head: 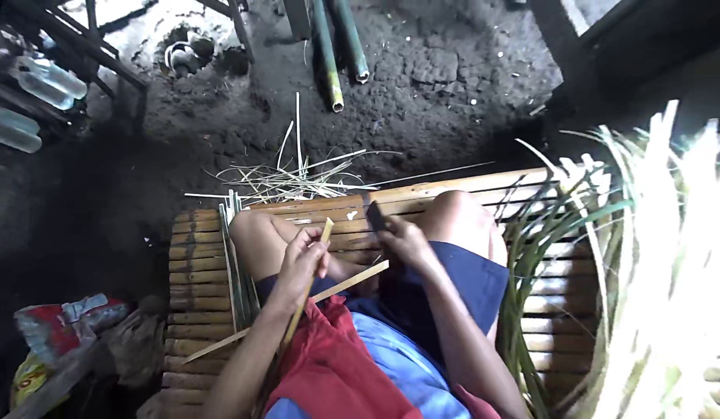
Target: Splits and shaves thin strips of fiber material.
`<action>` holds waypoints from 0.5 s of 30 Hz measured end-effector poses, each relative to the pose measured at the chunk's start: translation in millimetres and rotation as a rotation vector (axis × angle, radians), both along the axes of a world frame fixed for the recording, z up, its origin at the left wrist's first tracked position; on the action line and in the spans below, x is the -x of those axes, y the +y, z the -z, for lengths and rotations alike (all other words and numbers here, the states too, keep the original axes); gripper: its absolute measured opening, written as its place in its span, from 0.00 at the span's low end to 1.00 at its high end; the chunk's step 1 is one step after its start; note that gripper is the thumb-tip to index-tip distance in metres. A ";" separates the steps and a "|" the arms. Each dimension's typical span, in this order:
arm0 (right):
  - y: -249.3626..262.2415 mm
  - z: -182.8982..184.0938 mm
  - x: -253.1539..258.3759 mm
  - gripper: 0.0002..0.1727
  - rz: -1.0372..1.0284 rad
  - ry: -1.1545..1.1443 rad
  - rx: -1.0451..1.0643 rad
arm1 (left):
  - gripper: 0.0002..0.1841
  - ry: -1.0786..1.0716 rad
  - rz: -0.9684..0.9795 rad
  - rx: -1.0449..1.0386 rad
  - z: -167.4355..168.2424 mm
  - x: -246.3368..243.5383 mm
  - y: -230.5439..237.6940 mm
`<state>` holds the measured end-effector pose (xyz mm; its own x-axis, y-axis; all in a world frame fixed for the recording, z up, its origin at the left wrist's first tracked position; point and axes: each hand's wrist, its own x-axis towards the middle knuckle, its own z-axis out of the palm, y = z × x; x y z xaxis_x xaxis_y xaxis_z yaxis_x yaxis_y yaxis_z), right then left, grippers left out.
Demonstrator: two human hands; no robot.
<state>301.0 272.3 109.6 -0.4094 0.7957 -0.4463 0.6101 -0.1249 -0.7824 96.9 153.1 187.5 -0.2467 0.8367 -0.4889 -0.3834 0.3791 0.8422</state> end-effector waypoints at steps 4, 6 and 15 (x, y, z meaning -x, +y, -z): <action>-4.5 -57.5 -24.6 0.16 0.225 0.582 -0.187 | 0.09 -0.046 0.019 -0.189 -30.4 -22.0 -16.2; -16.5 -84.3 -26.4 0.11 0.188 0.846 -0.081 | 0.07 -0.141 0.031 -0.248 -38.1 -30.6 -22.8; -65.6 -124.3 -2.0 0.09 -0.171 0.722 0.079 | 0.06 -0.138 0.011 -0.259 -43.9 -39.8 -27.6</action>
